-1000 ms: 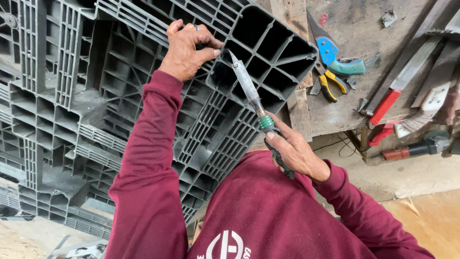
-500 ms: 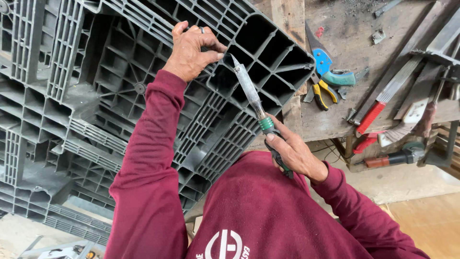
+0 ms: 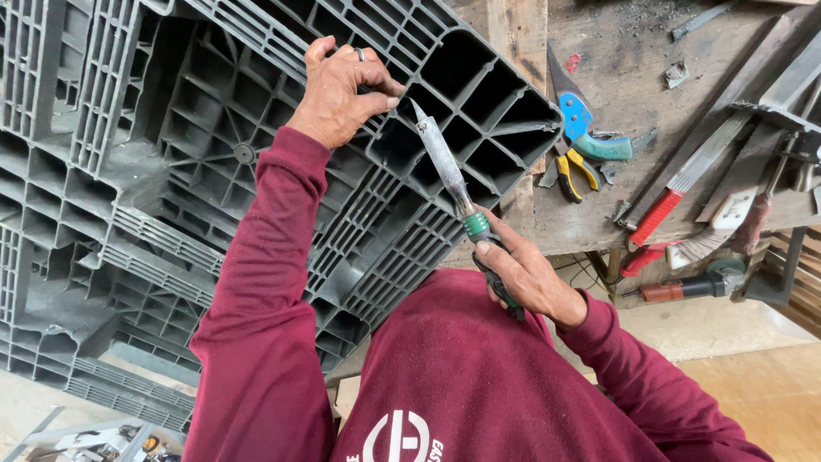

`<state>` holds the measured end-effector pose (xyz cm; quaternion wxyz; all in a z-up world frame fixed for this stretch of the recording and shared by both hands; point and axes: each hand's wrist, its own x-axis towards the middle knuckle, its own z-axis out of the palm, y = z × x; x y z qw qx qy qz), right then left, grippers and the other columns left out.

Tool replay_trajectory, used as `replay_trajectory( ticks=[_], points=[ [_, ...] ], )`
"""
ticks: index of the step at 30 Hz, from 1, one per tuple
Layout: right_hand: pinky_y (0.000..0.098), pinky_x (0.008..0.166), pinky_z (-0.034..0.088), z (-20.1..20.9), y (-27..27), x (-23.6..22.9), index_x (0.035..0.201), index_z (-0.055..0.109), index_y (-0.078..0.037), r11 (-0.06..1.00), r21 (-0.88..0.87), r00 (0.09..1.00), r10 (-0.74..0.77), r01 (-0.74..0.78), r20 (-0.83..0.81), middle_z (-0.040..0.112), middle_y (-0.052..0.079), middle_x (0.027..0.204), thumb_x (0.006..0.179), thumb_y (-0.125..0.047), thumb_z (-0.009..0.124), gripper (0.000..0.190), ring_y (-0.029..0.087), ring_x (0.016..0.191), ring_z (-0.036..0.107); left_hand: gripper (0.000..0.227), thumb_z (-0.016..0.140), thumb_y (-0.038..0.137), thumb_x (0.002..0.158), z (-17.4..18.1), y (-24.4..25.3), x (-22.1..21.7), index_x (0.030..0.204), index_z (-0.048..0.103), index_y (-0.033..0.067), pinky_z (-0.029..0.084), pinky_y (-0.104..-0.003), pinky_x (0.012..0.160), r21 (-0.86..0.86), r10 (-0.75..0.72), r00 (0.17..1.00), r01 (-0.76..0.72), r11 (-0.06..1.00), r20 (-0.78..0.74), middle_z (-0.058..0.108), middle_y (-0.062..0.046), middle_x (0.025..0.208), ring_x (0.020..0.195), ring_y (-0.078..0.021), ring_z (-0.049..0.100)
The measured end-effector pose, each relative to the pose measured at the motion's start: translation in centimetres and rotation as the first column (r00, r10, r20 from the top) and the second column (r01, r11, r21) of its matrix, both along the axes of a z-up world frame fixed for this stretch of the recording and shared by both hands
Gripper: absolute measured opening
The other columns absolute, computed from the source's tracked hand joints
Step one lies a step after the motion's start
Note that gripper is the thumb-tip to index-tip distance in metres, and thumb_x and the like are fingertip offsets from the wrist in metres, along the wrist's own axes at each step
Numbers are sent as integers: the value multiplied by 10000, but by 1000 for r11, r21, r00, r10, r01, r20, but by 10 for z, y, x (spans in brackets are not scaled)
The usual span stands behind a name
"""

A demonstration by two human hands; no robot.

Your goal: The person uses a soldering iron to melt and fuse the plastic edges of stacked grey crates. They hold the crates steady with one hand while applying the hot tool to the seams with the other, occasionally pressing the melted plastic to ensure a bond.

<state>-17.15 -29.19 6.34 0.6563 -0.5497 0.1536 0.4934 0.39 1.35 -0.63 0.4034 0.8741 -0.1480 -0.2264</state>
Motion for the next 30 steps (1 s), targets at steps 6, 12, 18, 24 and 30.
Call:
replay_trajectory(
  ticks=[6,12,18,24,30],
  points=[
    [252,412,485,-1,-2,2,1620,280,-133,999,33,1000,-4,4,26,532,2,753,1009,-299,483,665,81,481,544,48,789,199,858,4,-2,1,896,797,172,99,-530,1194,-3,-10,1000,10,1000,6,659,73,919,1084,-139,593],
    [254,405,469,-5,-8,-5,1615,303,-118,994,60,996,-90,92,-22,540,6,746,1001,-300,505,671,82,482,536,88,730,181,902,17,-4,3,957,798,174,101,-503,1227,10,-33,999,33,999,-24,655,66,940,1065,-142,609],
    [248,427,444,7,-18,-37,1609,312,-92,977,98,979,-178,188,-100,530,0,749,1004,-276,526,667,87,492,516,180,707,186,905,22,-2,3,1067,716,110,112,-488,1217,23,-56,998,56,998,-5,641,7,1026,1094,-178,614],
    [243,433,445,13,-6,-40,1622,263,-119,984,64,985,-161,164,-58,528,2,688,1002,-263,504,680,83,494,516,178,665,143,918,18,-5,1,1083,694,83,190,-440,1249,15,34,998,-35,999,48,636,-12,999,1049,-190,616],
    [246,422,459,10,0,-37,1620,254,-125,966,124,971,-213,225,-109,527,2,704,1001,-256,495,677,82,482,526,246,739,225,1049,-10,-24,-4,879,658,68,421,-387,894,39,276,849,-328,944,450,625,-36,852,837,-241,569]
  ],
)
